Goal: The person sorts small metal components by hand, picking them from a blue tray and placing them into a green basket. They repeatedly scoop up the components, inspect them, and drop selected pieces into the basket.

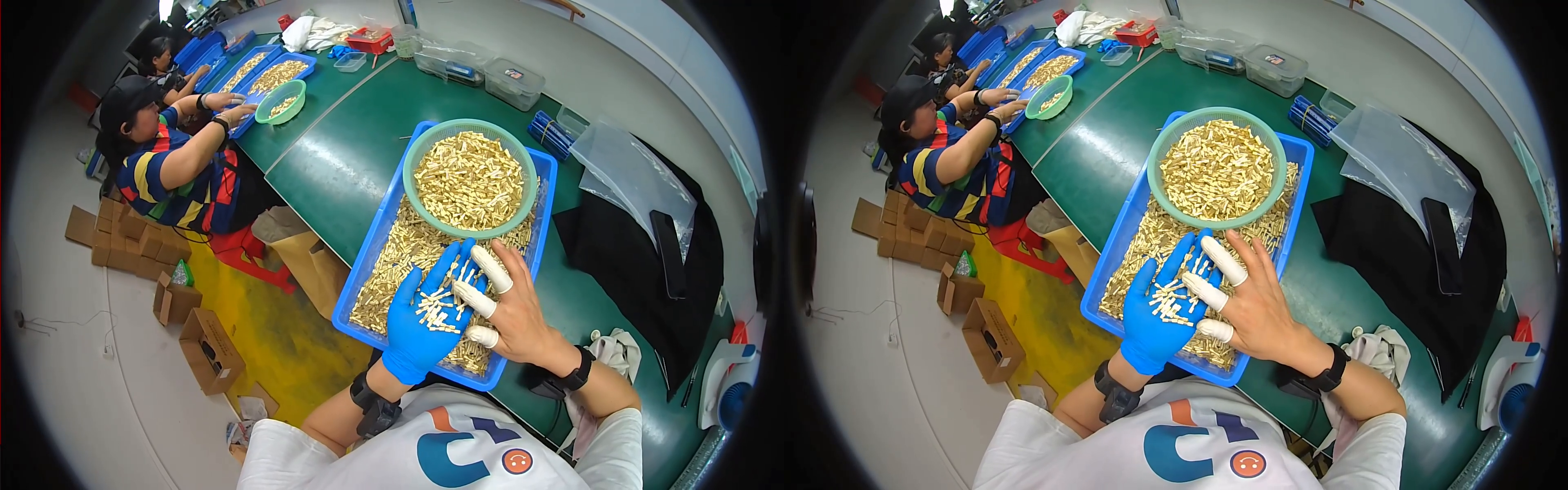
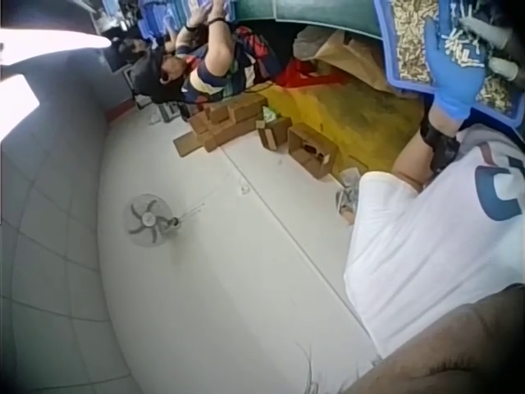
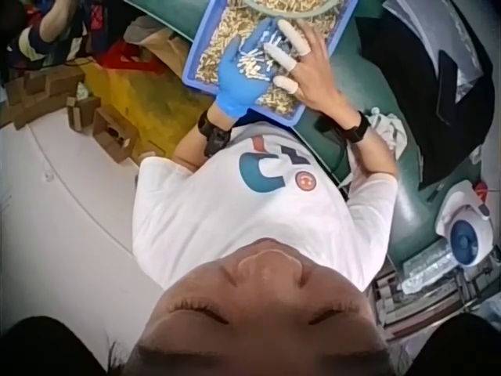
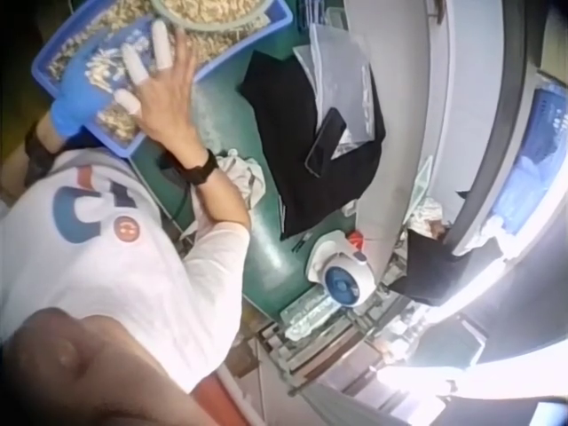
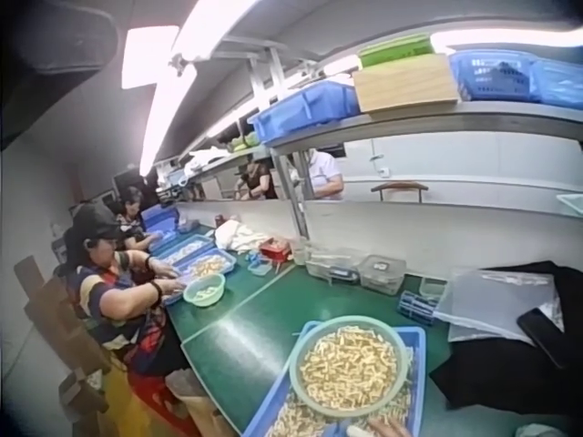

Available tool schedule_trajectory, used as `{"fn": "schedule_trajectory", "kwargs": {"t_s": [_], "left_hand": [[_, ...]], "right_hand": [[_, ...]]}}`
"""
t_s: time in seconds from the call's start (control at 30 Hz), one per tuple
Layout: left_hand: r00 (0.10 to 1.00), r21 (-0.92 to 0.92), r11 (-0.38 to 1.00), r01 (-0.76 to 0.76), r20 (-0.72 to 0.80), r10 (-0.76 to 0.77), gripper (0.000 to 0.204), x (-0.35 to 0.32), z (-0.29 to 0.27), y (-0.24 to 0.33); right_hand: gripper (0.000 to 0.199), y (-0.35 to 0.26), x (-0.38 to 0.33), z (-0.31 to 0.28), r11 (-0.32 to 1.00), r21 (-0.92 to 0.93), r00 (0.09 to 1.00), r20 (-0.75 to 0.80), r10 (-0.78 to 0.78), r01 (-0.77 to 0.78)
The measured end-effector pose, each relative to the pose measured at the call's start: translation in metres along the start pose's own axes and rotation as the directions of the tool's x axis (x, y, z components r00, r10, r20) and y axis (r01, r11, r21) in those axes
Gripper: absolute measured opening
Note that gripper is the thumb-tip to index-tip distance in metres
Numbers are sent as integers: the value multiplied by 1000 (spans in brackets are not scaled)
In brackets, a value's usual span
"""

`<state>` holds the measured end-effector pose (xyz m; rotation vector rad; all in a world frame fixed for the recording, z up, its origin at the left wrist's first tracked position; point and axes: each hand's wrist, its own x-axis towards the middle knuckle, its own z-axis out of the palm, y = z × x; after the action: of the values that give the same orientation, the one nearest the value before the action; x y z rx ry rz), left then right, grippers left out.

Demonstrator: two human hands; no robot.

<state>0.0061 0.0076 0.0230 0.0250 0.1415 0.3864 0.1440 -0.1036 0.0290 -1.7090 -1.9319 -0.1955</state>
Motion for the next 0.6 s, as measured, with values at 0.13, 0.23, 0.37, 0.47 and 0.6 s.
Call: {"fn": "schedule_trajectory", "kwargs": {"t_s": [0.13, 0.23, 0.37, 0.47, 0.6], "left_hand": [[1000, -51, 999, -9, -7, 9, 59, 2, 0, -1], [1000, -61, 998, -25, -10, 25, 59, 2, 1, -1], [999, -52, 998, -40, -20, 39, 59, 1, 1, 0], [999, -44, 998, -44, -18, 43, 59, 0, 1, 0], [999, -82, 996, -30, 28, 33, 58, 0, -4, 2]], "right_hand": [[60, 5, -9, 14, 939, 335, 977, -164, 136, -74], [58, 5, -8, 14, 920, 380, 970, -172, 170, -94], [56, 5, -8, 11, 927, 360, 970, -170, 172, -101], [54, 6, -10, 12, 940, 330, 973, -173, 150, -86], [52, 6, -12, 12, 948, 313, 974, -186, 127, -64]]}}
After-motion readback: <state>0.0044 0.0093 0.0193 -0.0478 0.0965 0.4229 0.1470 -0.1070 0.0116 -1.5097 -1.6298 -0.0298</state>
